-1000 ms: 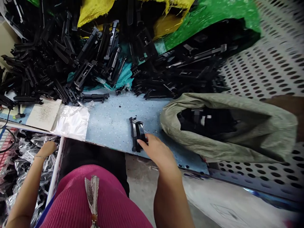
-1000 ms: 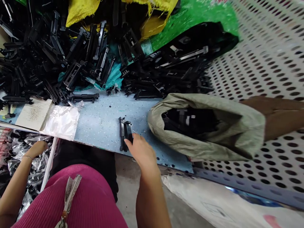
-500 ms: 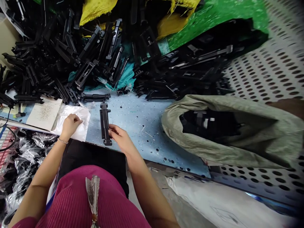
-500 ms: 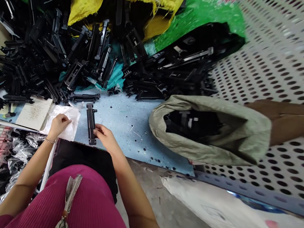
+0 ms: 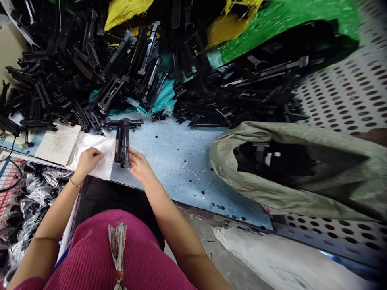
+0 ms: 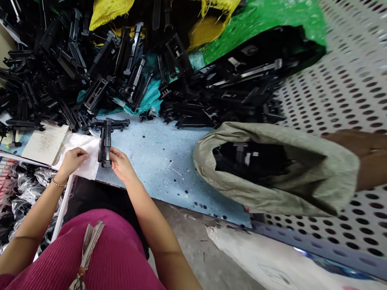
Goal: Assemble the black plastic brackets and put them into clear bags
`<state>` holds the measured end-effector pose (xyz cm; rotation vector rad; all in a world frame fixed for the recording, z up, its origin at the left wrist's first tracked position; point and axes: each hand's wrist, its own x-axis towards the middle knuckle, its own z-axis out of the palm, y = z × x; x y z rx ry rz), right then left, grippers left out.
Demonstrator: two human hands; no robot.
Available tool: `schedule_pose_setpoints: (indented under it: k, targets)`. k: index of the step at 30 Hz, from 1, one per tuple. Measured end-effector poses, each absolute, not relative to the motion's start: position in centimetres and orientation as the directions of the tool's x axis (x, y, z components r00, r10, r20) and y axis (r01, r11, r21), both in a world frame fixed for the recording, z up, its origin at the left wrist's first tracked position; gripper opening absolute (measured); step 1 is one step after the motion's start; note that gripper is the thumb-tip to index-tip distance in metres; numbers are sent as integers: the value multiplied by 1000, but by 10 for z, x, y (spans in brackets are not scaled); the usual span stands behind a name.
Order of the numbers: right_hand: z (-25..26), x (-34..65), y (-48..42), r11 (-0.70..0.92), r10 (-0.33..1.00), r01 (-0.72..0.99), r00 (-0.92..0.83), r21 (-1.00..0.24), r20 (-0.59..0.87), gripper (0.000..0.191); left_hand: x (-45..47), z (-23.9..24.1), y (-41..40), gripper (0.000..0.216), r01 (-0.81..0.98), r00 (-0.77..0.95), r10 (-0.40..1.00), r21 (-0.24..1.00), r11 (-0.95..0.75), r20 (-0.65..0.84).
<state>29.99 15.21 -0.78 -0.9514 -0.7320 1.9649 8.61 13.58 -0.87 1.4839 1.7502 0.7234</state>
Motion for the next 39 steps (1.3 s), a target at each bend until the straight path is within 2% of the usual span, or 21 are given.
schedule_pose_setpoints:
  k: [3, 6, 8, 10, 12, 13, 14, 16, 18, 20, 23, 27, 30, 33, 36, 38, 39]
  targets:
    - [-5, 302, 150, -515, 844, -423, -401, -746, -355, 31, 73, -7, 141, 22, 403, -118, 964, 876, 266, -239]
    - [2, 298, 151, -515, 839, -415, -422, -750, -343, 29, 77, -6, 138, 18, 450, -126, 974, 864, 227, -190]
    - [5, 295, 153, -506, 840, -404, -433, -762, -328, 28, 88, -5, 131, 15, 617, -154, 984, 770, 163, -86]
    - [6, 293, 153, -495, 843, -402, -436, -770, -314, 29, 102, -6, 123, 18, 796, -109, 994, 600, 78, 16]
    - [5, 294, 152, -490, 848, -407, -427, -771, -314, 29, 109, -6, 118, 16, 887, -23, 999, 461, 8, 27]
    - [4, 295, 151, -493, 848, -407, -423, -769, -320, 29, 110, -7, 118, 12, 895, 14, 1000, 446, -12, 0]
    - [2, 296, 150, -499, 846, -405, -418, -766, -330, 28, 107, -7, 119, 10, 881, 38, 999, 474, -16, -37]
    - [-1, 299, 148, -512, 841, -397, -409, -761, -353, 26, 98, -6, 123, 14, 787, 38, 992, 615, 42, -117]
    - [-2, 301, 146, -519, 839, -395, -402, -758, -365, 24, 86, -5, 128, 14, 628, -17, 983, 763, 153, -184]
    - [-2, 302, 145, -521, 839, -404, -403, -752, -365, 24, 78, -4, 131, 24, 466, -76, 971, 852, 237, -229]
    - [0, 300, 145, -536, 829, -417, -424, -734, -365, 28, 74, -5, 131, 28, 307, -85, 961, 911, 276, -263]
    - [-1, 290, 146, -567, 803, -450, -490, -690, -340, 30, 77, -15, 130, 28, 262, -159, 951, 918, 299, -265]
    - [-7, 277, 145, -639, 743, -464, -580, -613, -336, 30, 77, -21, 128, 26, 298, -169, 965, 923, 245, -201]
    - [-15, 271, 143, -672, 725, -461, -567, -579, -390, 28, 70, -16, 121, 2, 453, -101, 991, 883, 127, -90]
    - [-19, 277, 138, -657, 745, -460, -515, -597, -424, 25, 61, -5, 112, 31, 737, 14, 1000, 676, -25, 21]
    - [-19, 286, 131, -635, 764, -472, -498, -612, -410, 26, 57, 1, 111, 41, 836, 65, 997, 544, -77, 41]
    - [-18, 290, 126, -632, 766, -476, -507, -612, -396, 28, 56, 3, 112, 43, 843, 79, 996, 530, -88, 41]
